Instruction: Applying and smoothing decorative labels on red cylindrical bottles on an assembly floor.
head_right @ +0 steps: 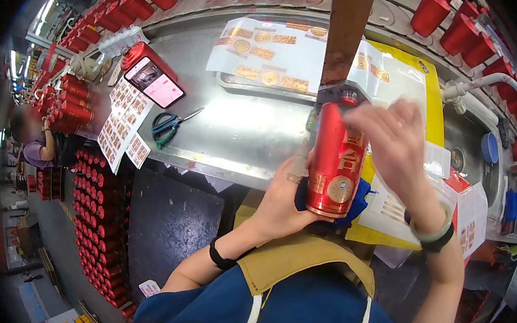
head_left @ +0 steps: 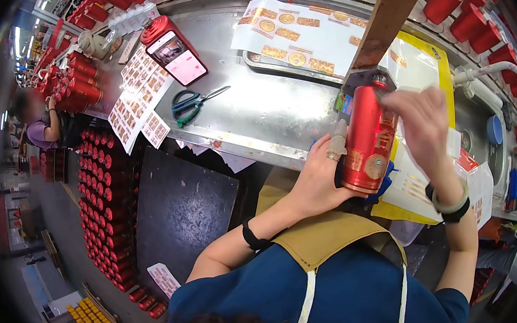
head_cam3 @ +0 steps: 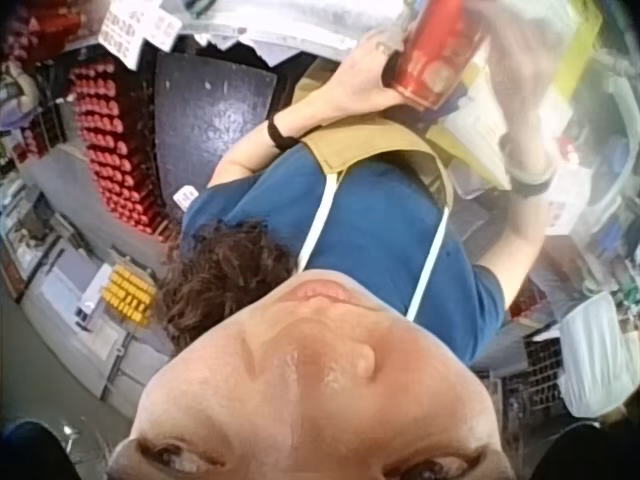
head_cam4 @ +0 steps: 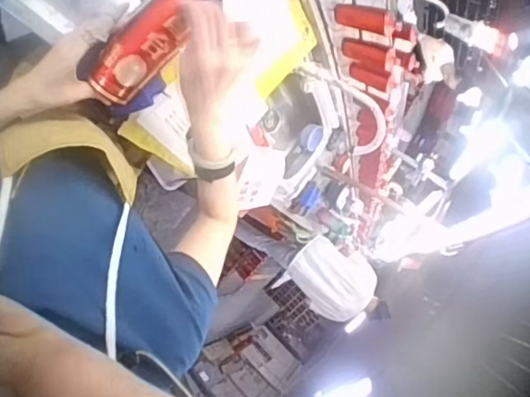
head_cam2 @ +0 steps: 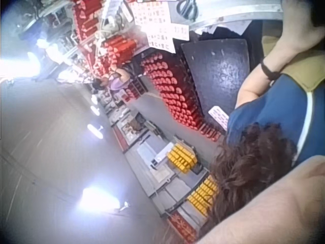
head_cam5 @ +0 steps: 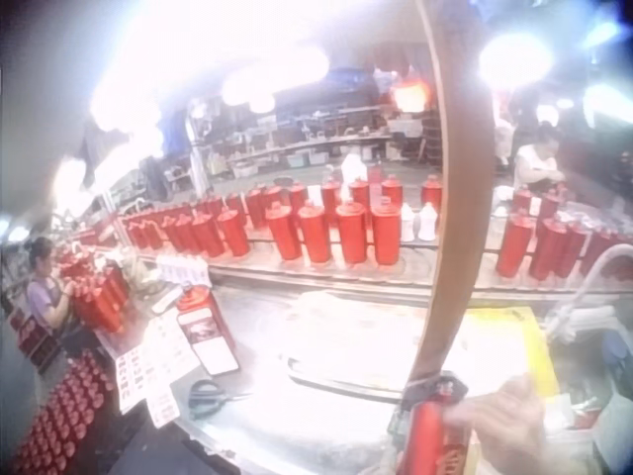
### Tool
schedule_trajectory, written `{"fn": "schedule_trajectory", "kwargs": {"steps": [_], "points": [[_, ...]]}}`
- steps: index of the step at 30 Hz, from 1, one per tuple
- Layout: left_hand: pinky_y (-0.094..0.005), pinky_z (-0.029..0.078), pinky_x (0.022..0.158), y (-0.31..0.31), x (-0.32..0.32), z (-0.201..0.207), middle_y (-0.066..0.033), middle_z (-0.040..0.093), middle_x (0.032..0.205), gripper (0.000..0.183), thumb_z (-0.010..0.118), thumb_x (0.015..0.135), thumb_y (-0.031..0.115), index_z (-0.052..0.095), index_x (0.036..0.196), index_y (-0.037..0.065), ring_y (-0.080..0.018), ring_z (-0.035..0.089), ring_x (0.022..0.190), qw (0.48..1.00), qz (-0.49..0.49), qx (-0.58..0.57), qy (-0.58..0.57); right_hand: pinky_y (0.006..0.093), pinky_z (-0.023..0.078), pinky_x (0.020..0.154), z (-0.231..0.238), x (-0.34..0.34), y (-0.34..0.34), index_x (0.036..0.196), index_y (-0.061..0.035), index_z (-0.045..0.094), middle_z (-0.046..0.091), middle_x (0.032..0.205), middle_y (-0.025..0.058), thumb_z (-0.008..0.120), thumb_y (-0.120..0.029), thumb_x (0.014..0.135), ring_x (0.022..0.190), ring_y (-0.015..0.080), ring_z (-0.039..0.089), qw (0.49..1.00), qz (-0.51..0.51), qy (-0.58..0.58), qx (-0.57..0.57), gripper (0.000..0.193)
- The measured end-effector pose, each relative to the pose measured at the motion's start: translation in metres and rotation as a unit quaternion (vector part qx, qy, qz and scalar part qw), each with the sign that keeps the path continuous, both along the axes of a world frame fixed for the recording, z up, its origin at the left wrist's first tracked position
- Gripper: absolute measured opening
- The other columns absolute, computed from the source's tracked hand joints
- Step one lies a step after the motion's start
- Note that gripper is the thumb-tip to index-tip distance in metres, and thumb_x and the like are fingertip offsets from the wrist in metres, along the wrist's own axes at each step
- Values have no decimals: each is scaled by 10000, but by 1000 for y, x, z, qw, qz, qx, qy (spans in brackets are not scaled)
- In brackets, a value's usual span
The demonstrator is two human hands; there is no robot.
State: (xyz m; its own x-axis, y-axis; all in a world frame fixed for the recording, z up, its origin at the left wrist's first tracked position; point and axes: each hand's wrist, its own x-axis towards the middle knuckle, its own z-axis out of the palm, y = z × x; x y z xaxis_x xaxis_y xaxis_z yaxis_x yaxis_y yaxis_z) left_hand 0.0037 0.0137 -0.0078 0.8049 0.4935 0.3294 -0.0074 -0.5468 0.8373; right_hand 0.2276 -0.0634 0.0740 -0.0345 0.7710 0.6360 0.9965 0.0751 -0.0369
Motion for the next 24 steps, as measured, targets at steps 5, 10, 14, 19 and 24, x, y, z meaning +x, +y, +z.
{"fn": "schedule_trajectory", "kwargs": {"steps": [5, 10, 14, 19, 24], "points": [[-520, 377, 1143, 2, -2, -7, -251, 532, 1414, 942, 940, 710, 274, 455, 1460, -24, -490, 471, 1348, 999, -30, 28, 3, 346, 447, 778, 3, -46, -30, 1012, -123, 755, 713, 916, 40, 729, -92, 787, 734, 196, 552, 969, 205, 119, -72, 229], [-545, 344, 1172, 8, 0, -1, -241, 552, 1401, 885, 925, 725, 274, 479, 1434, -12, -490, 479, 1341, 999, -36, 26, 11, 371, 426, 756, 8, 8, 9, 976, -80, 734, 738, 941, 38, 723, -23, 817, 798, 248, 572, 997, -33, 61, 40, 169], [-552, 326, 1191, 11, 2, -5, -235, 564, 1387, 851, 905, 744, 257, 486, 1434, -9, -476, 491, 1332, 997, -66, 23, 12, 355, 436, 815, -19, -16, -28, 993, -156, 771, 744, 952, -9, 757, -101, 794, 751, 192, 553, 987, 159, 6, -36, 207], [-537, 350, 1169, 9, 3, -2, -252, 554, 1397, 900, 914, 733, 279, 472, 1456, -22, -481, 484, 1330, 998, -53, 10, 35, 368, 461, 757, -10, -14, -11, 1008, -140, 755, 739, 990, 4, 759, -65, 810, 783, 234, 567, 985, 82, 145, -42, 212], [-537, 376, 1145, 2, 7, 12, -266, 526, 1415, 992, 951, 667, 311, 461, 1470, -4, -471, 479, 1341, 1000, -4, -15, 8, 361, 412, 799, -17, 6, -8, 986, -132, 755, 750, 967, 28, 755, -51, 781, 769, 216, 588, 998, 34, 40, 23, 220]]}}
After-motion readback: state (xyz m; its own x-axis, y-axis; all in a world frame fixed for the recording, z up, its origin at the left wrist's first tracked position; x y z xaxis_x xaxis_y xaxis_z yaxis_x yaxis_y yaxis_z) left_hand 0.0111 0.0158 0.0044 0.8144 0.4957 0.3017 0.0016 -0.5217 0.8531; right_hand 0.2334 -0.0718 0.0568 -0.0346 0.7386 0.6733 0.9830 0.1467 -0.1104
